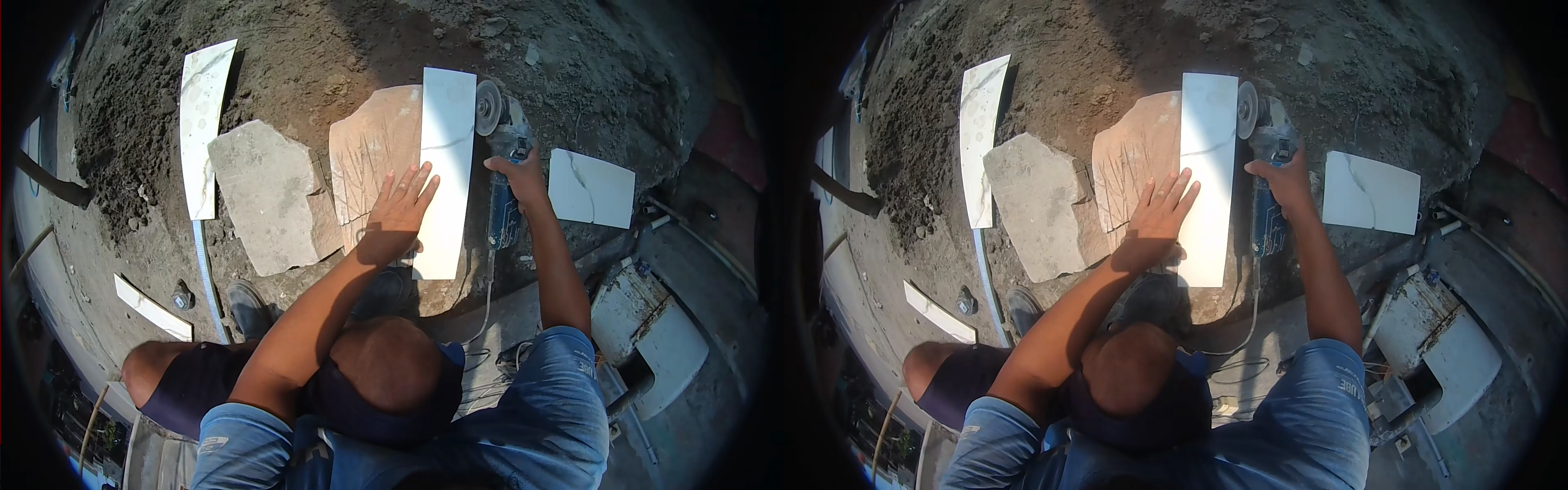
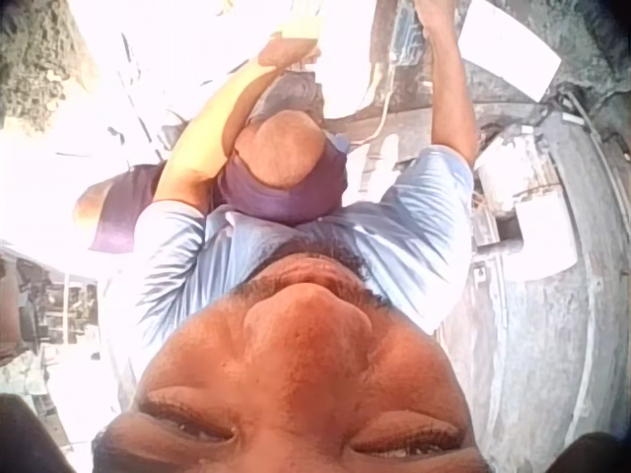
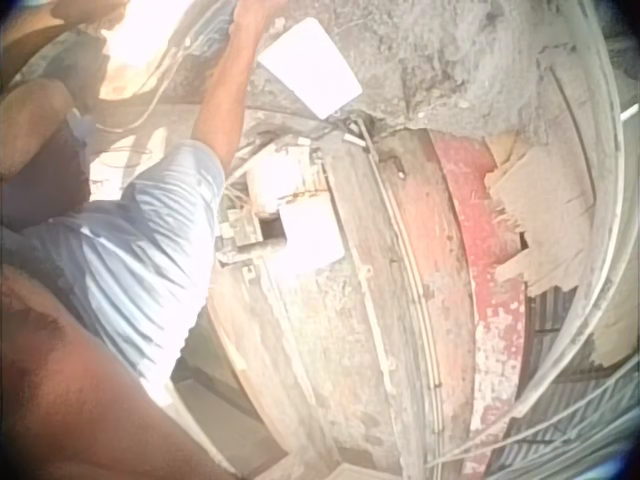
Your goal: The person plugs an angle grinder into an electrical extension socket and cuts tiles along marked lines using the angle grinder.
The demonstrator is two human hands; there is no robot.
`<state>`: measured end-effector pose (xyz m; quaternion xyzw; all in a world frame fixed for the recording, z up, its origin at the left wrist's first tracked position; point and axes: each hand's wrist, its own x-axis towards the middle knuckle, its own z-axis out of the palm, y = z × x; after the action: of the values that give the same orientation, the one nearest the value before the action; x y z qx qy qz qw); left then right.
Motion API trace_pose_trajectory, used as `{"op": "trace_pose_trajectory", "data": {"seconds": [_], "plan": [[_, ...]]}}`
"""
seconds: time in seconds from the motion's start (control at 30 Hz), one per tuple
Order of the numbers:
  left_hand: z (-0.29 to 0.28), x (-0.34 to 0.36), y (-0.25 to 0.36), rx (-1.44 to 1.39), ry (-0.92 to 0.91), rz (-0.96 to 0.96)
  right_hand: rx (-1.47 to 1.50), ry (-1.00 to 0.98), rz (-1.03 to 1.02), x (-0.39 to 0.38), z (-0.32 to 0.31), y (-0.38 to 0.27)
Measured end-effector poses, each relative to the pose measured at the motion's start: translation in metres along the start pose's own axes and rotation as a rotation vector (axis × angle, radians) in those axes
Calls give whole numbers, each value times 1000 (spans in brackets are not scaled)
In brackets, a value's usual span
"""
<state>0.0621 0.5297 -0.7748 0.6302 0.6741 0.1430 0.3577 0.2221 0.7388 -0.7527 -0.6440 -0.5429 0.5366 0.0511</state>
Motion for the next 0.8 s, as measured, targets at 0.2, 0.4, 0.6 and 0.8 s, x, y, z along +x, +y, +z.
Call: {"op": "trace_pose_trajectory", "data": {"seconds": [0.2, 0.4, 0.6, 0.8], "plan": [[-2, 0, 0, 8, -27, -10, 22, -16, 8, 7, 4, -12], [-4, 0, 0, 21, -32, -5, -29, -6, -36, 30, 1, -17], [6, -9, 0, 11, 83, -2, 55, 89, -34, 26, -26, -21], [60, -87, 45, -587, 3, -597, 379, 197, -64, -59, -80, 23]]}}
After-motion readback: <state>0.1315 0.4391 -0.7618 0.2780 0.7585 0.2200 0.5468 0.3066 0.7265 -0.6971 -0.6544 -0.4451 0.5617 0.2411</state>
